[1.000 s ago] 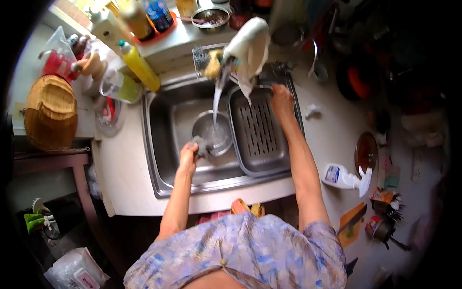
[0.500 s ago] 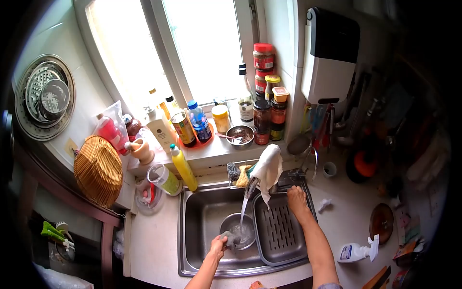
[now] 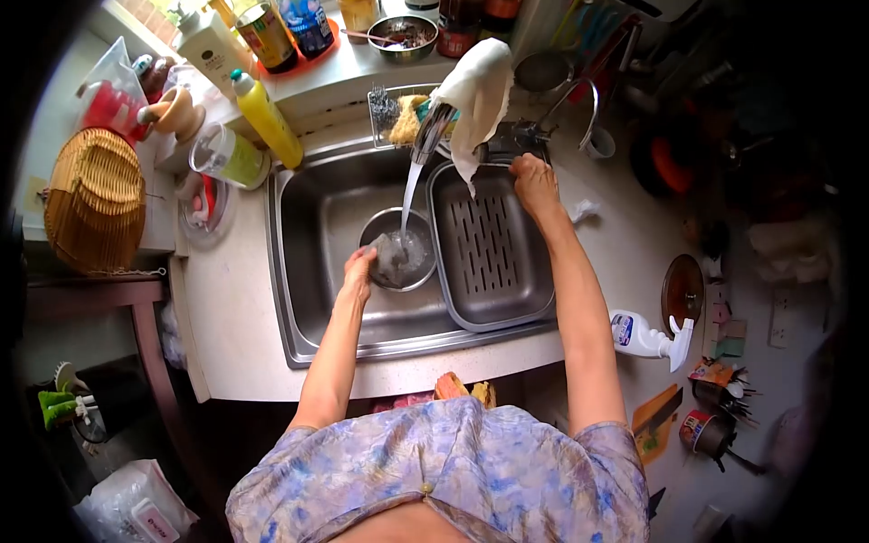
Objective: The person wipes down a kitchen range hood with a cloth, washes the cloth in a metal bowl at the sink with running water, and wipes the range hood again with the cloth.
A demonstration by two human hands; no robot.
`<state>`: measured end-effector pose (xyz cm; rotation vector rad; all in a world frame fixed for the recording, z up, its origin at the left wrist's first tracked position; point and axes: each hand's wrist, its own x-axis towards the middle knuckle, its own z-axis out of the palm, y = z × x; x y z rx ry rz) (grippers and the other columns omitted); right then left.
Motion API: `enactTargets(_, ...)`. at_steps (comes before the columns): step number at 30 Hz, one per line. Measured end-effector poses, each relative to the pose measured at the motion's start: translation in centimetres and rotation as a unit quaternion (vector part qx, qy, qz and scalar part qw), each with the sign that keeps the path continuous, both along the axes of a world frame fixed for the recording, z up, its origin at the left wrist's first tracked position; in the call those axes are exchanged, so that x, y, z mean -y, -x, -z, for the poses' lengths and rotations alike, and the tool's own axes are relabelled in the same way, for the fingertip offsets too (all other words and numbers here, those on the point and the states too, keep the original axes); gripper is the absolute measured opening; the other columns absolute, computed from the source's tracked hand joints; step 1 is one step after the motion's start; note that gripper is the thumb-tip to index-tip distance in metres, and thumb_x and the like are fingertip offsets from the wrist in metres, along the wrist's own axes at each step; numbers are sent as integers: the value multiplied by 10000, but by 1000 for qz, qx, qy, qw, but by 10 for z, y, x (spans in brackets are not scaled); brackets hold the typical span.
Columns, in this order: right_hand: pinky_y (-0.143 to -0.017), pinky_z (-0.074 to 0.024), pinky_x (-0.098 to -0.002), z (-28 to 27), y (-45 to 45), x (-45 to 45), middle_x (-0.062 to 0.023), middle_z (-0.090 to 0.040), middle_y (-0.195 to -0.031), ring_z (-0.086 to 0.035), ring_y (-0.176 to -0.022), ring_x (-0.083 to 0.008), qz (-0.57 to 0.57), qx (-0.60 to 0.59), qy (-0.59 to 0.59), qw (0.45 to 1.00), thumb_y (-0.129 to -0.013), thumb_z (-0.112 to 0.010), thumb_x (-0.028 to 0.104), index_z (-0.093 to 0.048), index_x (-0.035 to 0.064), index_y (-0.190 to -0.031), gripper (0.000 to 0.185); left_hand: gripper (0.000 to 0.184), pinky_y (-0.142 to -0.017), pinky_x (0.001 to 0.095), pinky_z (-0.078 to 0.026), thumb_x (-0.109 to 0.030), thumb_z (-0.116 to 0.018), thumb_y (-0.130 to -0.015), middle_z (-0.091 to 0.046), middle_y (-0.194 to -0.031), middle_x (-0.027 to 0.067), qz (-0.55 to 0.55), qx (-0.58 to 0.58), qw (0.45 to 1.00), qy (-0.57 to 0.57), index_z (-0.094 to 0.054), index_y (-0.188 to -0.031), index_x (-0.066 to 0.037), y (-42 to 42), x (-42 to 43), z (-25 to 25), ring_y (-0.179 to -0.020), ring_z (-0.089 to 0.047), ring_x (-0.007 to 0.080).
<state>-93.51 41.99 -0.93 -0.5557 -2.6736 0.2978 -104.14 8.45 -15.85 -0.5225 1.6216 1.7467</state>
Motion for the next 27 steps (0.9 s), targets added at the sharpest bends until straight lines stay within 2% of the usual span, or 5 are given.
enactTargets(4,-616,-450,-457,-2,3,3,-168,-576,-747,-577,-716,-376,0,-19,12,1000,-754,-525,38,-569,15,-691,81,548,-803,369,-460,-239,-740,-703,-554,-1032,158,-33,-136,889,436,-494,-1132,-4,-12,14,48,-942,-554,281)
enactTargets(7,-607,-447,-441,-5,2,5,-170,-579,-750,-577,-718,-374,-10,-22,16,1000,-751,-535,22,-562,-3,-692,70,352,-633,385,-516,-206,-698,-742,-599,-827,113,-38,81,974,209,-541,-1002,-27,-11,44,141,-705,-604,261)
enactTargets(10,-603,-446,-431,-2,3,2,-172,-582,-755,-577,-718,-372,-18,-36,40,998,-748,-535,-5,-562,-11,-702,54,363,-641,454,-495,-167,-670,-750,-620,-832,140,78,186,972,120,-496,-1011,15,-14,33,73,-666,-613,280)
enactTargets(17,-637,-442,-423,-5,2,2,-181,-574,-763,-574,-756,-375,-7,-32,83,996,-728,-555,-33,-559,-25,-724,11,143,-359,270,-479,-77,-569,-752,-610,-729,74,36,46,990,131,-557,-892,-47,-18,19,55,-518,-584,172)
enactTargets(27,-661,-455,-403,-3,2,-2,-187,-591,-777,-585,-774,-365,6,-7,138,990,-718,-503,-49,-594,-24,-751,101,170,-348,226,-437,-48,-513,-726,-587,-663,47,145,-74,976,147,-561,-888,-28,10,46,5,-445,-544,122)
